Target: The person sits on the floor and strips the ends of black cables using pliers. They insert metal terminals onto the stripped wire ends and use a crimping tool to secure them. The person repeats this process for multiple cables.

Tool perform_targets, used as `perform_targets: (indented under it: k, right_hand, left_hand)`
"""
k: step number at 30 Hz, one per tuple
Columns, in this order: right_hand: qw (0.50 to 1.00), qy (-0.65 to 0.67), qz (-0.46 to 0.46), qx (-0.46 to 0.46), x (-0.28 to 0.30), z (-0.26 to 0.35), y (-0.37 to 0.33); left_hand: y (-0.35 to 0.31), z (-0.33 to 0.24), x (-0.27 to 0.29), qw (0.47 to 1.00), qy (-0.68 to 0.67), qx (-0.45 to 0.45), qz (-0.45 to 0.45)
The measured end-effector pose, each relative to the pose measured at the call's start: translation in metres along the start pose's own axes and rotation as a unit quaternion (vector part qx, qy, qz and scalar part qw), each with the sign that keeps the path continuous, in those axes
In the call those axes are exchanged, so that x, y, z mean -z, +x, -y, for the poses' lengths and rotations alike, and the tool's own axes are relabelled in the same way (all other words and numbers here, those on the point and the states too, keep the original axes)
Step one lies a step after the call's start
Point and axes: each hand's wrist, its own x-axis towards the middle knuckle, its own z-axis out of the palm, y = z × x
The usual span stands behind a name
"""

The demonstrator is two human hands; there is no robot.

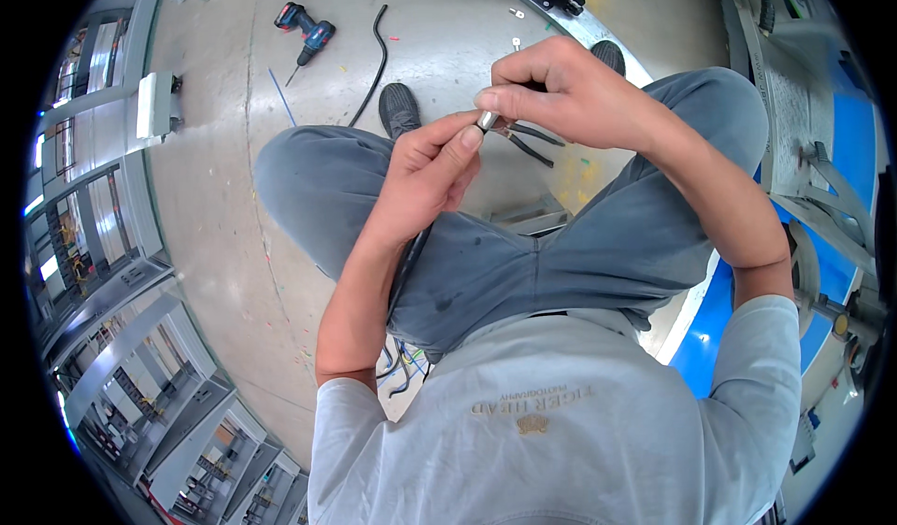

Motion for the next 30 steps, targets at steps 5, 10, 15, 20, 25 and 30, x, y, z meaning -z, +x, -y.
perform_targets:
  k: [5, 10, 15, 20, 25, 30]
  right_hand:
    - [0.994, 0.040, -0.022, -0.099, -0.008, -0.001, 0.003]
    - [0.988, 0.075, -0.010, -0.135, -0.007, 0.001, 0.007]
    - [0.986, 0.128, -0.028, -0.107, -0.002, 0.014, 0.009]
    - [0.990, 0.131, -0.017, -0.055, 0.002, 0.010, 0.009]
    - [0.989, 0.137, 0.047, -0.006, -0.007, 0.003, 0.009]
    - [0.984, 0.174, 0.029, -0.003, -0.019, 0.001, 0.011]
  left_hand:
    - [0.003, 0.005, -0.004, 0.994, 0.091, -0.034, -0.045]
    - [0.005, -0.001, 0.001, 0.997, 0.067, 0.005, -0.032]
    - [0.003, -0.016, 0.007, 0.994, -0.092, 0.052, 0.023]
    - [-0.002, -0.020, 0.011, 0.988, -0.146, 0.052, 0.021]
    - [-0.002, -0.016, 0.014, 0.984, -0.164, 0.046, 0.055]
    - [-0.002, -0.019, 0.013, 0.987, -0.140, 0.047, 0.060]
